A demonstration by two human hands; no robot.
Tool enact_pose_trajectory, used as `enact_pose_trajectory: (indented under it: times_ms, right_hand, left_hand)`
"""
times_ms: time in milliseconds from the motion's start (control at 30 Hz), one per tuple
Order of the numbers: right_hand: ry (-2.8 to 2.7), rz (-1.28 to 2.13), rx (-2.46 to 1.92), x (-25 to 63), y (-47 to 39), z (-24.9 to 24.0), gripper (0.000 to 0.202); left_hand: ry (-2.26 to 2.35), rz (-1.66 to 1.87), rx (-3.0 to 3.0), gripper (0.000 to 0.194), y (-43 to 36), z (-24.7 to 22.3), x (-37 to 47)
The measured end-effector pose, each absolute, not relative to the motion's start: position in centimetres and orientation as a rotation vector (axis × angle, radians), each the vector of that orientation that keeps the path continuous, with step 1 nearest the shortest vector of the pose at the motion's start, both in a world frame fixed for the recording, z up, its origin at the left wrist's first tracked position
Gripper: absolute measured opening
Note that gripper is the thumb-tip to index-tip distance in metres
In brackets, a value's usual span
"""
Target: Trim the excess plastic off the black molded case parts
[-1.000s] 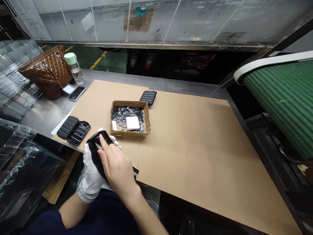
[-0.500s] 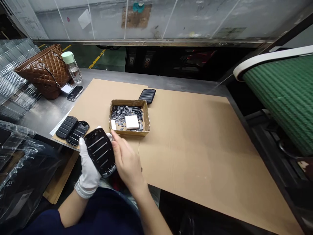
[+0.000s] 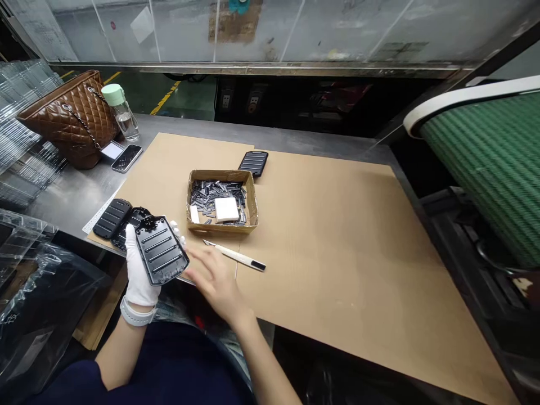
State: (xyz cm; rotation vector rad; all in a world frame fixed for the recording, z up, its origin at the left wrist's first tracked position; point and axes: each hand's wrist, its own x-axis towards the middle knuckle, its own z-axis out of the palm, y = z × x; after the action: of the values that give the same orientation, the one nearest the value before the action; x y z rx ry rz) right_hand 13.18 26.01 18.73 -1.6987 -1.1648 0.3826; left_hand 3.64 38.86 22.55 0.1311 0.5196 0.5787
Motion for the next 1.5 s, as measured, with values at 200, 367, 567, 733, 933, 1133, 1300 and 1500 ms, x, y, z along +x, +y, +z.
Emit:
enact_pose_trajectory:
  times_ms: [200,367,567,733,933,1133,1300,1500]
  right_hand:
    - [-1.014,0.435,-1.585,10.3,27.9,19.0,0.033]
    - [-0.938,0.495,-1.599,10.3,28.3,18.7,0.042]
    - [-0.873,0.029,-2.180,16.2,24.7,14.1,0.056]
    - [-0.792,0.074,-2.099,15.6,23.5,13.2,0.049]
    - [-0.580,0.604,-1.530,8.7,26.4,18.5,0.043]
    - [-0.471,0.639,-1.452,8.0,27.7,20.3,0.045]
    - [-0.471,0.665,-1.446,8.2,27.5,20.5,0.044]
    - [-0.456,0.640,-1.384,8.1,27.9,20.8,0.043]
  left_hand:
    - [0.531,0.467,0.013,0.042,38.4,21.9,3.8]
    - [0.525,0.482,0.055,0.033,38.6,21.5,3.3]
    - [0.542,0.539,-0.061,0.025,39.9,21.4,3.1]
    - [0.627,0.652,-0.144,0.025,39.8,21.0,3.7]
    - [0.614,0.705,-0.119,0.031,38.6,22.2,4.0]
    - [0.556,0.731,-0.098,0.035,37.9,23.2,3.9]
    - [0.508,0.769,0.009,0.031,37.8,23.4,3.7]
    - [0.527,0.776,0.057,0.032,37.6,23.9,3.7]
